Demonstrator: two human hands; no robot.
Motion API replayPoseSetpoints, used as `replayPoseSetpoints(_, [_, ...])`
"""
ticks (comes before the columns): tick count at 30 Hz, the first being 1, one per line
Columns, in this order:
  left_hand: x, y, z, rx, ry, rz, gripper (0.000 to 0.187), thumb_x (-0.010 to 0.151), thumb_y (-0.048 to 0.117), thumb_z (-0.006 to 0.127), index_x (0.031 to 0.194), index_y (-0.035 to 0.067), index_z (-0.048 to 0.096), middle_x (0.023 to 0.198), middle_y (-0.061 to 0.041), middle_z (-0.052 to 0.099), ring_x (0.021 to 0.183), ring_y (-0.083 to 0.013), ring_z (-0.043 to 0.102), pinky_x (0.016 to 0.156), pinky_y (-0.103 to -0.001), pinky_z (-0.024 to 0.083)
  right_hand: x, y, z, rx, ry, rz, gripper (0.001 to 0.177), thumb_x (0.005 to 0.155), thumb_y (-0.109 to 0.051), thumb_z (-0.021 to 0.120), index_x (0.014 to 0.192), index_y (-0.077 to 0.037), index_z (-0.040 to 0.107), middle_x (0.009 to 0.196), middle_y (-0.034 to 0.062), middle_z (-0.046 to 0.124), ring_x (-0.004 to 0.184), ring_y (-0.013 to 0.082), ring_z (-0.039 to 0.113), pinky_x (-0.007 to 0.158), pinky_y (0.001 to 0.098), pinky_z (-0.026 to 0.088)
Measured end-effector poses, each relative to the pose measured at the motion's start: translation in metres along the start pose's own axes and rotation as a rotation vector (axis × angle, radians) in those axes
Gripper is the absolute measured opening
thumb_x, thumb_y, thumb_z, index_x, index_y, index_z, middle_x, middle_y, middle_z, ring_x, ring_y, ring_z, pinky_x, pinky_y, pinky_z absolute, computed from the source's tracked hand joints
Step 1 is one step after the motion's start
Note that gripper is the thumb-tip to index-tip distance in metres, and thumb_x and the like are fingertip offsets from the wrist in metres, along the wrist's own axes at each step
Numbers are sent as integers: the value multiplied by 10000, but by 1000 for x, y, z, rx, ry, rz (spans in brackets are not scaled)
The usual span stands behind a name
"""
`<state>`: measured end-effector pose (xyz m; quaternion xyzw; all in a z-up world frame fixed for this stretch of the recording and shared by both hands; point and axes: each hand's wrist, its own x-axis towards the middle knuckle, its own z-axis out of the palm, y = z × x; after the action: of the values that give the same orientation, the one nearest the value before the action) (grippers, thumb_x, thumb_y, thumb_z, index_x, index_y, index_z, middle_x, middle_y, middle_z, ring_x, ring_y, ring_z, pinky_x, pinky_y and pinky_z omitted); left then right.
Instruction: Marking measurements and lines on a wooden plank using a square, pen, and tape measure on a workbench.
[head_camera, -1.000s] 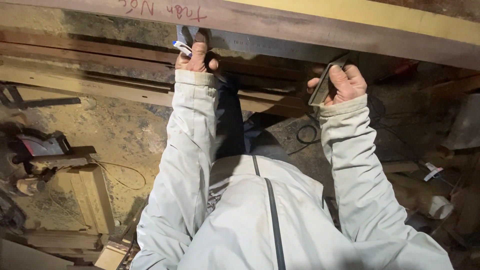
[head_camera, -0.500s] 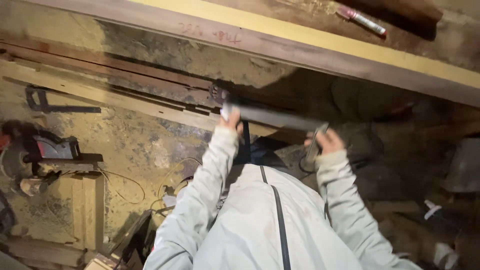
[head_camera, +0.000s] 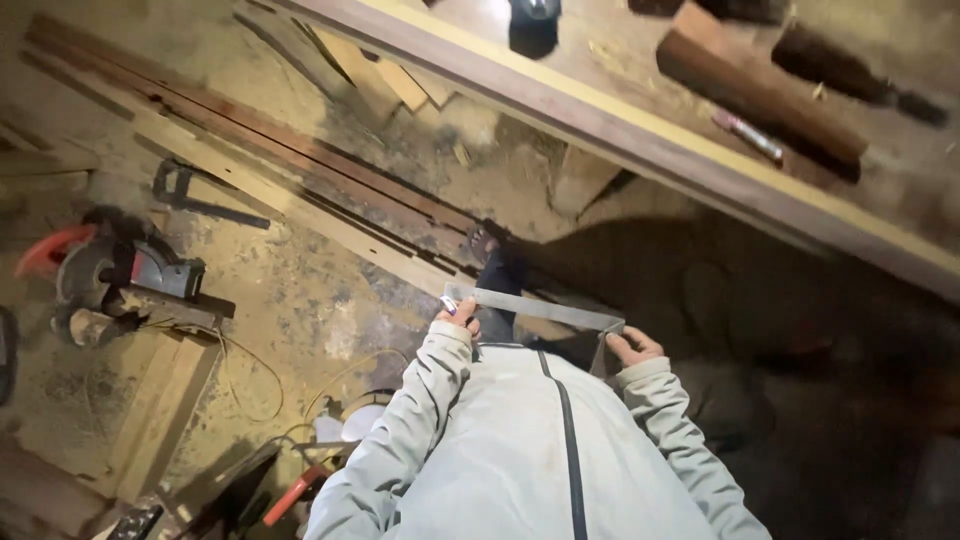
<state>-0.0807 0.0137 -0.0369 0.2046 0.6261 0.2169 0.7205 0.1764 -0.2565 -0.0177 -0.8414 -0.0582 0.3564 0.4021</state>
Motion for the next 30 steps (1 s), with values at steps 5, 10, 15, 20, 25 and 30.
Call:
replayPoseSetpoints(5, [21,24,-1,-85,50,1,224,884,206,830,924,103,635,482,-143,500,382,-198,533,338,-369,480,-10,-49,7,-97,-13,-30,317,798,-320,890,1094,-236,812,991,131,784,913,272,723,764,432,602])
replayPoseSetpoints(10, [36,63,22,-71,64,13,247,866,220,845,981,70,686,576,-152,572,415,-185,574,397,-373,537,9,-74,21,-70,-23,-79,217,801,-229,883,1001,-169,826,833,117,770,768,194,675,683,394,572])
replayPoseSetpoints(15, [92,138,62,139,25,85,236,867,224,821,1060,158,703,589,-127,624,440,-189,656,367,-320,568,43,-152,47,-81,3,-189,121,821,-168,856,924,-141,799,745,106,733,712,178,628,673,392,542])
replayPoseSetpoints(20, [117,236,118,-119,60,64,212,916,170,767,1052,52,656,649,-68,527,471,-148,565,427,-282,518,98,-226,80,-146,-16,-256,105,855,-166,832,802,-175,742,618,42,666,595,120,605,573,289,501])
replayPoseSetpoints(25, [138,272,160,-216,90,79,244,834,237,857,953,95,699,613,-63,542,441,-163,577,378,-312,503,116,-295,92,-159,9,-270,114,913,-166,814,846,-198,728,609,11,602,587,81,510,550,259,445])
replayPoseSetpoints(30, [175,262,183,1,71,105,269,739,268,915,853,119,722,463,-90,521,343,-181,578,285,-272,480,130,-290,79,-114,42,-246,160,931,-157,838,852,-138,699,622,50,610,572,92,525,535,257,438])
